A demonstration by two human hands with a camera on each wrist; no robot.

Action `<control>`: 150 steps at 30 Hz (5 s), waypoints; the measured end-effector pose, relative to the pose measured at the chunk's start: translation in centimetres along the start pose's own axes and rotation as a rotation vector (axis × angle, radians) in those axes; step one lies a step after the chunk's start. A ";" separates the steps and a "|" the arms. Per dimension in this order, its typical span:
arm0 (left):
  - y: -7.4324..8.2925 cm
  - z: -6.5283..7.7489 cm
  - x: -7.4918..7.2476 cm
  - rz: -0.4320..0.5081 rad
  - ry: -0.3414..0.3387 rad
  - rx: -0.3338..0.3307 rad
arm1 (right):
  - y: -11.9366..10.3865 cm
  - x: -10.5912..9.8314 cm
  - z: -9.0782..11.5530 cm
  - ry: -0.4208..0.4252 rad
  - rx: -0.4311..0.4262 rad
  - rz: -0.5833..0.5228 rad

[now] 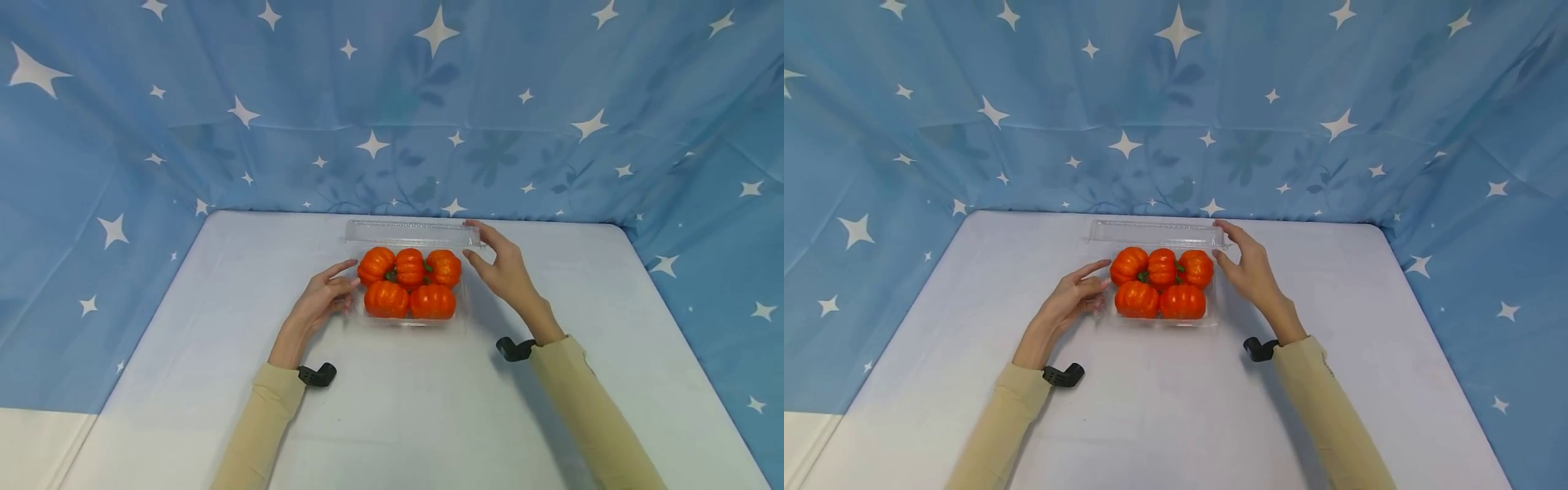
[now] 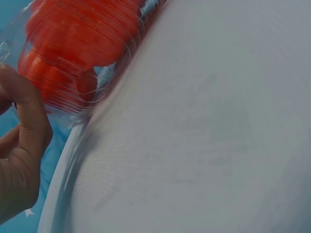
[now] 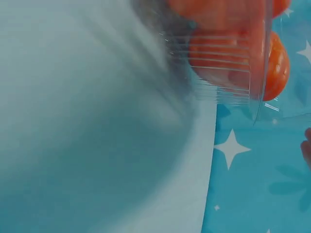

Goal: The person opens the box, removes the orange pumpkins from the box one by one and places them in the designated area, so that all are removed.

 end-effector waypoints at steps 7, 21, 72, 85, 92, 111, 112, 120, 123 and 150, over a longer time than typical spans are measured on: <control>0.0 0.1 -0.1 -0.015 -0.015 0.007 | 2.0 0.4 -1.6 0.033 0.107 -0.124; 0.0 0.3 -0.4 -0.042 -0.018 -0.015 | 4.9 3.0 -1.7 0.025 0.241 -0.465; 0.8 1.0 -1.8 -0.097 -0.020 -0.034 | 4.8 4.5 1.0 -0.123 0.558 -0.494; 0.7 1.2 -1.6 -0.111 -0.015 -0.018 | 4.6 4.6 1.3 -0.135 0.609 -0.521; 0.6 1.1 -1.9 -0.099 0.004 -0.017 | 4.4 4.8 1.3 -0.161 0.629 -0.501; 0.5 1.3 -2.4 -0.073 0.010 -0.009 | 2.2 3.4 1.2 -0.257 0.526 -0.196; 0.6 1.3 -2.4 -0.072 0.012 -0.008 | 1.9 3.2 1.3 -0.256 0.494 -0.165; 0.7 1.2 -2.2 -0.085 0.005 0.009 | -1.4 1.3 2.0 -0.306 0.183 -0.127; 0.6 1.3 -2.1 -0.092 -0.001 0.004 | -2.5 1.1 2.3 -0.364 0.120 -0.163; 0.8 1.2 -2.0 -0.115 -0.003 0.007 | -5.9 2.3 2.3 -0.657 -0.088 0.141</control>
Point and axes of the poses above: each hand's wrist, its own z-axis away from the middle knuckle, its own x-axis out of the palm, y = z × x, the point moved 1 cm from there along -z, towards the middle knuckle, and after that the axes turned 15 degrees about -x, right-handed, at the moved point
